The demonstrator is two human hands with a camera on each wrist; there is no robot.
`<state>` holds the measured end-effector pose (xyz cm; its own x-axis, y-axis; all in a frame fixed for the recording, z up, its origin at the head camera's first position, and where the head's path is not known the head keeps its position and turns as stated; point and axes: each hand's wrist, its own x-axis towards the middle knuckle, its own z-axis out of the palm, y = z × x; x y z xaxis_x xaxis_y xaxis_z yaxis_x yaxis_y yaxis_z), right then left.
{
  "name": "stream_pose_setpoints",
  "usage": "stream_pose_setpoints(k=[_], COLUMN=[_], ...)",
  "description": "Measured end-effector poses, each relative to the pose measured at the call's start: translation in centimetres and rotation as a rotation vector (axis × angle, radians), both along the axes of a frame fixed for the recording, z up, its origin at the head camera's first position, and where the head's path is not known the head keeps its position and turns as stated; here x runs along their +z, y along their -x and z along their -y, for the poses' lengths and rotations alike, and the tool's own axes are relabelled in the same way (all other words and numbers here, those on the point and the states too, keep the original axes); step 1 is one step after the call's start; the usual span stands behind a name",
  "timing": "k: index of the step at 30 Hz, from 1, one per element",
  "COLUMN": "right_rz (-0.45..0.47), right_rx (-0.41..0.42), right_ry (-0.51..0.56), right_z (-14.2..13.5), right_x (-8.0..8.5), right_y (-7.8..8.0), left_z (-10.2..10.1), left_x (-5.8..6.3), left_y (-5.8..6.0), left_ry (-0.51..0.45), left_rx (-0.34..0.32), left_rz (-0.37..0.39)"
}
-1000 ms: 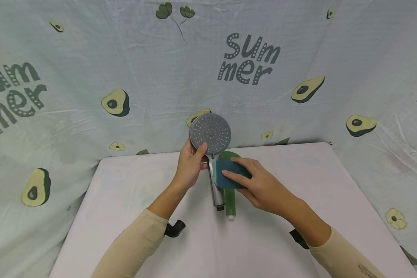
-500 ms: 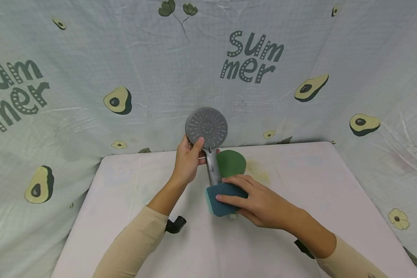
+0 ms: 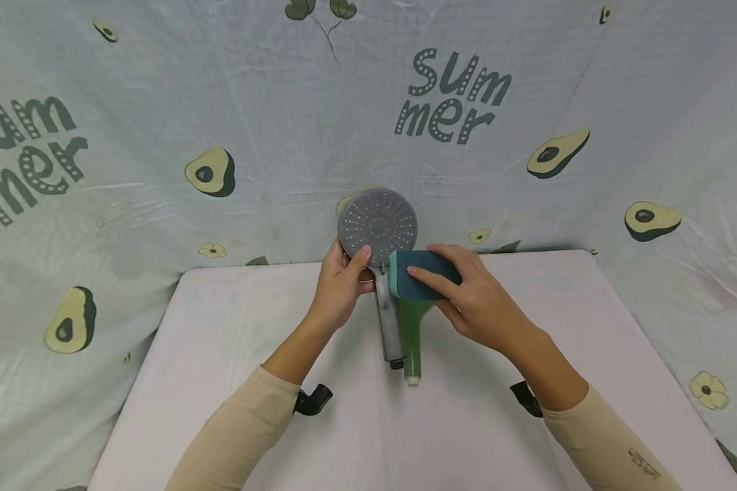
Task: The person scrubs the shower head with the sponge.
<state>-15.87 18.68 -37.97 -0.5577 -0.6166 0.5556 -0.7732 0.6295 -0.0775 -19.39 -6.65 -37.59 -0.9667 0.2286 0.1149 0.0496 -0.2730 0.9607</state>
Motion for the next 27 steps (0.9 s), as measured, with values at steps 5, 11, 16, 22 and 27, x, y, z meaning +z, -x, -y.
stream_pose_setpoints(k=[5,11,16,22,27], right_rz=[0.004,0.054,0.024,-0.034,-0.075], right_rx=[-0.018,0.085,0.127,0.027,-0.103], right_ry=[-0.004,-0.054,-0.151,-0.168,-0.138], right_z=[0.2,0.6,1.7,3.2,4.3], right_x=[0.5,0.0,-0.7,-1.0,-0.6], right_y=[-0.1,-1.0,-2.2,-3.3,-3.0], left_z=[0.0,0.0,0.0,-0.2,-0.4], left_x=[0.3,-0.1,-0.2,-0.3,-0.4], left_y=[-0.1,0.1,0.2,0.2,0.0], left_ry=[-0.013,0.086,0.168,0.147,0.109], left_rx=[-0.002,0.031,0.09,0.118,0.072], left_rz=[-0.026,-0.072,-0.096,-0.076,-0.069])
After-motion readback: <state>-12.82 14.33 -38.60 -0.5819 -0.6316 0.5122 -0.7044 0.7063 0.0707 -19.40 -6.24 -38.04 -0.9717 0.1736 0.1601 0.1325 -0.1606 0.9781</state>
